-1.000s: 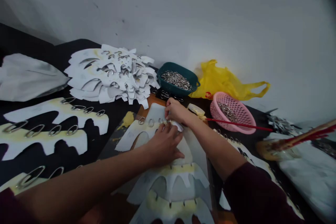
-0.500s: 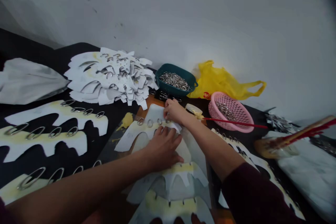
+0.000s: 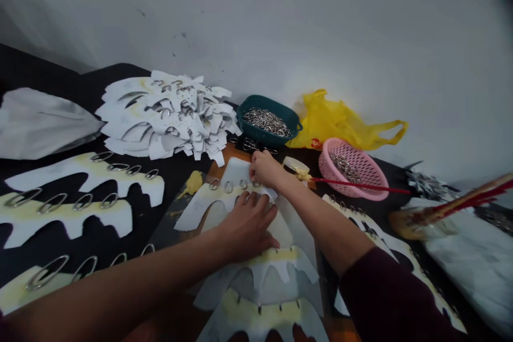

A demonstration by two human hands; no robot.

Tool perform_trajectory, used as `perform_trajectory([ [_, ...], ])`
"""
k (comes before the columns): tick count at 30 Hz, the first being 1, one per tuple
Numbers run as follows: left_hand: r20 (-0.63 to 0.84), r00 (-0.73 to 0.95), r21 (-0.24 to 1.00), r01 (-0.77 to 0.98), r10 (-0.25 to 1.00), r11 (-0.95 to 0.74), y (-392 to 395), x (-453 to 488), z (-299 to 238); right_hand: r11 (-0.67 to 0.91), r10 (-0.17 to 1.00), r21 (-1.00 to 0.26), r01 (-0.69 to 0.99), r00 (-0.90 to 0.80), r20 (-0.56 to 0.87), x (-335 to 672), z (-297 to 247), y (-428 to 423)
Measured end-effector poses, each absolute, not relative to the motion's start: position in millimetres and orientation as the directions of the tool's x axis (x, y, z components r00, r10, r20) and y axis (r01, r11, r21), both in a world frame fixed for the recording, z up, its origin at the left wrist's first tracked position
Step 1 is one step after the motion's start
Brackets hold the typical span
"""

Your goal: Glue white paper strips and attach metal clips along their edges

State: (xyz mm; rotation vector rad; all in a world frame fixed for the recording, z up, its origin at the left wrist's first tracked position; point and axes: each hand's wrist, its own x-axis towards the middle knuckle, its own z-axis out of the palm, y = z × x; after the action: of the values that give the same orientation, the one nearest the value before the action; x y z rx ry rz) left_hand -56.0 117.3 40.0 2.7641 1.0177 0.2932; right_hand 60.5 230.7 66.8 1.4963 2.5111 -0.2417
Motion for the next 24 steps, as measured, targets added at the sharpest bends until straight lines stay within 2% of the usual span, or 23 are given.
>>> perform_trajectory([
  [6, 0.177, 0.747, 0.177, 0.617, 0.641, -0.767, 114, -53, 34, 0.472, 0.853, -0.014, 0.881, -0.460, -0.247, 59, 68, 228],
  [24, 0.107, 0.798, 0.287, 0.546, 0.592, -0.787, 123, -55, 35, 0.487, 0.850, -0.052, 0.872, -0.487, -0.203, 68, 76, 227],
])
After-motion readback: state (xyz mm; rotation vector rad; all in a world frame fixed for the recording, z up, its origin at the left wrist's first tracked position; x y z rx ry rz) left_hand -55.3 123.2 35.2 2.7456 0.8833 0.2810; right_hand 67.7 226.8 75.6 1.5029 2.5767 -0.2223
